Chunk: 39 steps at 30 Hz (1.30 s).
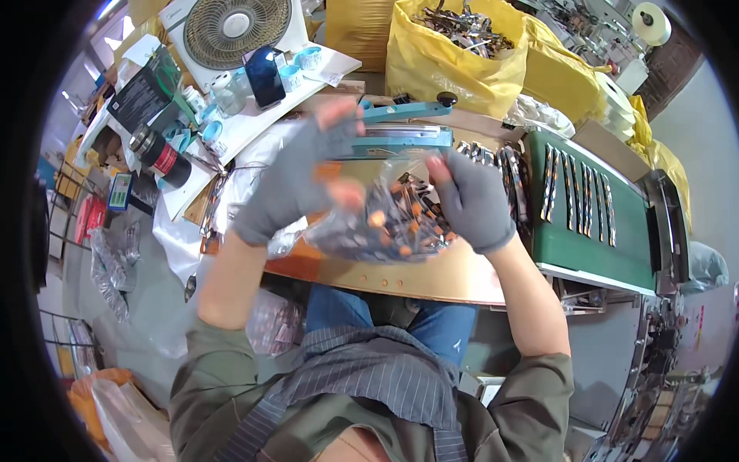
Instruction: Packaging metal components into plastic bags and sealing them using a heat sealer.
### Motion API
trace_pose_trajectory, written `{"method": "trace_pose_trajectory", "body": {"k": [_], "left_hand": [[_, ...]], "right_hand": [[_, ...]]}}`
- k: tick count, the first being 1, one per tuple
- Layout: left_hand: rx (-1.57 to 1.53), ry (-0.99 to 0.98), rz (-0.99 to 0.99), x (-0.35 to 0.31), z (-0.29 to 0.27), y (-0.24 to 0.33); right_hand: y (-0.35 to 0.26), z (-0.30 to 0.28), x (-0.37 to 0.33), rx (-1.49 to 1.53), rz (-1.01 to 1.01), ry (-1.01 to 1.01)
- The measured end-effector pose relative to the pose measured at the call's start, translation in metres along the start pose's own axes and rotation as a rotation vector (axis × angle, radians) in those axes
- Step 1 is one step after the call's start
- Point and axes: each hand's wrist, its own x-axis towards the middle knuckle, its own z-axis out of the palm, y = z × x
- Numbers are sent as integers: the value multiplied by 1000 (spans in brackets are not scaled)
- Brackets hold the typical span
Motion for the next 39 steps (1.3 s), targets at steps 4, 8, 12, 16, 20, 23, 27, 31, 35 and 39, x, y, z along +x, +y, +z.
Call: {"method": "trace_pose_trajectory", "body": {"k": [4,8,12,16,20,23,27,31,35,39], "left_hand": [[294,-188,-319,-44,66,-58],[154,213,-310,-22,72,-89],[-46,483,-344,8,53,-129],[90,562,-312,33,41,-158],[-228,386,-420,30,35,-196],[-514,18,-387,13,31,-227],[-414,11,-770,-7,54,-224],[-556,101,-890,14,65,-225],[-523,271,-992,46,54,-233],[-466,440,-902,43,57,-257]], "right_hand": [[67,54,31,-140,52,-240],[65,69,57,366,343,-279],[72,58,72,512,489,-458],[94,77,72,554,324,-509],[120,91,73,24,-34,-446],[128,96,72,-386,-169,-320],[198,93,82,-489,165,303],[197,70,143,-220,303,342],[126,66,193,-301,35,171],[141,81,196,-583,159,145]]}}
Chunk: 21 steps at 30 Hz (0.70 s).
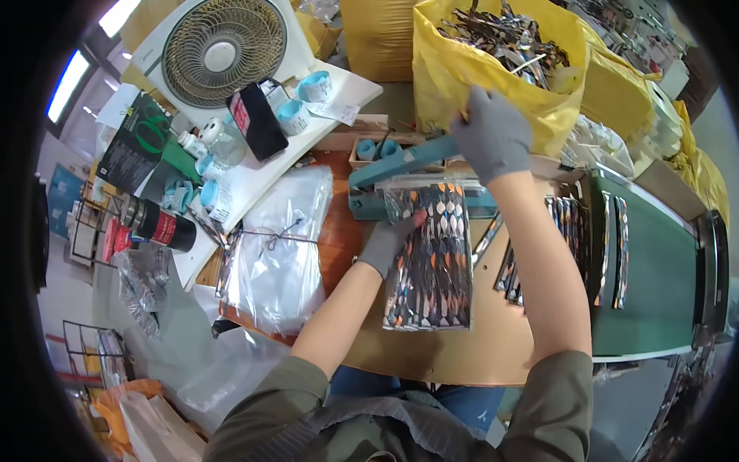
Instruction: Packaging metal components into plastic bags and sealing them using a heat sealer.
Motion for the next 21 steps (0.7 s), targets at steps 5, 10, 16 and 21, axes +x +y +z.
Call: {"method": "trace_pose_trajectory", "body": {"k": [5,10,16,21], "left_hand": [[-47,-67,-76,-6,4,1],[2,-40,79,0,-2,-17],[47,-61,68,-3,1,-17],[80,-55,78,-13,-17,-6]], "right_hand": [[74,86,-51,-76,185,-143],[65,89,-49,-17,192,-87],[72,87,-57,12,212,-23],[42,57,-73,258,322,-69]]}}
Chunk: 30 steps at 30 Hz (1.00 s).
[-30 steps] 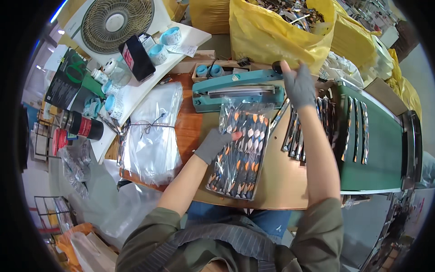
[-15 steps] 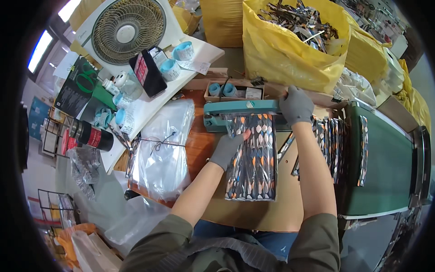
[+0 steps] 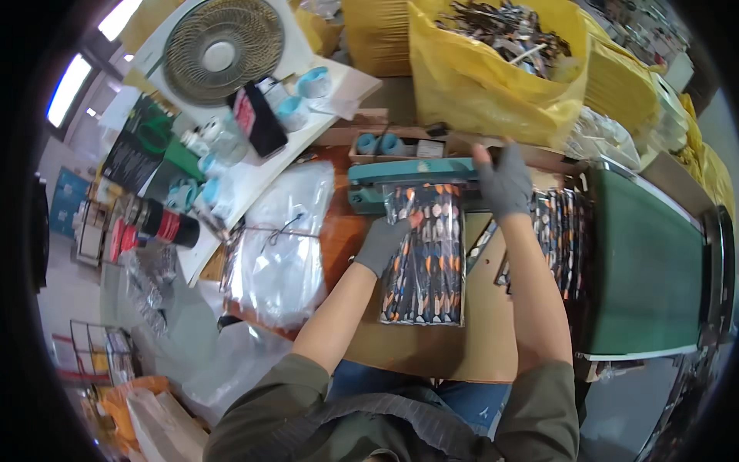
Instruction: Packaging metal components into plastic bags and sealing them using a heat sealer.
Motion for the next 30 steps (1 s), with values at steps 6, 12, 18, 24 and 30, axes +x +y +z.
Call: {"method": "trace_pose_trajectory", "body": {"k": [6,12,18,24,30], "left_hand": [[707,204,177,-34,-59,-10],[759,566,505,-149,-167,22],[1044,117,341,-153,-249,34],[176,20,280,-190,-155,74],[-27,87,312,-187,-38,56]], "right_hand": [[77,-7,-135,-442,-419,-265],[81,-67,-144,-244,-285,-227],[29,-64,-184,154,-303,-273],[-26,-82,-248,607,-21,-619],[-122,-76,-269,176,-522,-66]]}}
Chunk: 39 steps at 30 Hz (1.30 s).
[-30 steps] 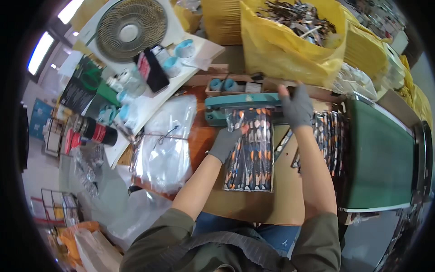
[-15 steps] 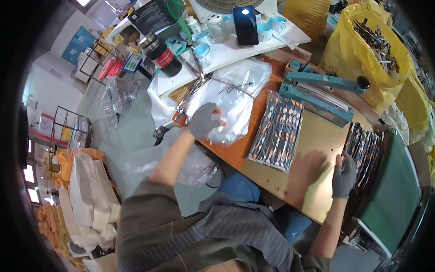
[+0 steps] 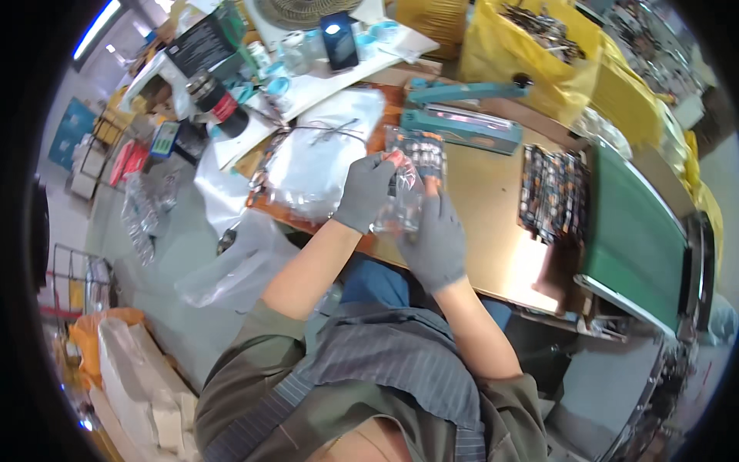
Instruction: Packaging metal components into plastic bags and sealing them using a heat sealer.
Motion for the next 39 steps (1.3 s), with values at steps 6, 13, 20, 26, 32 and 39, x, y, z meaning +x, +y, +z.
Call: {"method": "trace_pose_trajectory", "body": {"k": [6,13,20,26,32,39], "left_hand": [[285,-358,30,-19,35,-22],[-347,-310,-208,-24,54,-15],[-132,-346,-194,0,58,27],[221,-431,-65,38,77,-62],[364,-81,-205,75,73,-107],[413,-108,-160,94,77,-97]], "right_hand": [[92,-9,-10,1022,1008,-192],[148,-32,-20,912,717,-98],[232,-68,37,748,627,-451],[313,-9,94,-54,246,-187],[270,64,109,-69,389,-53],[233,84,120,-19,396,-95]]}}
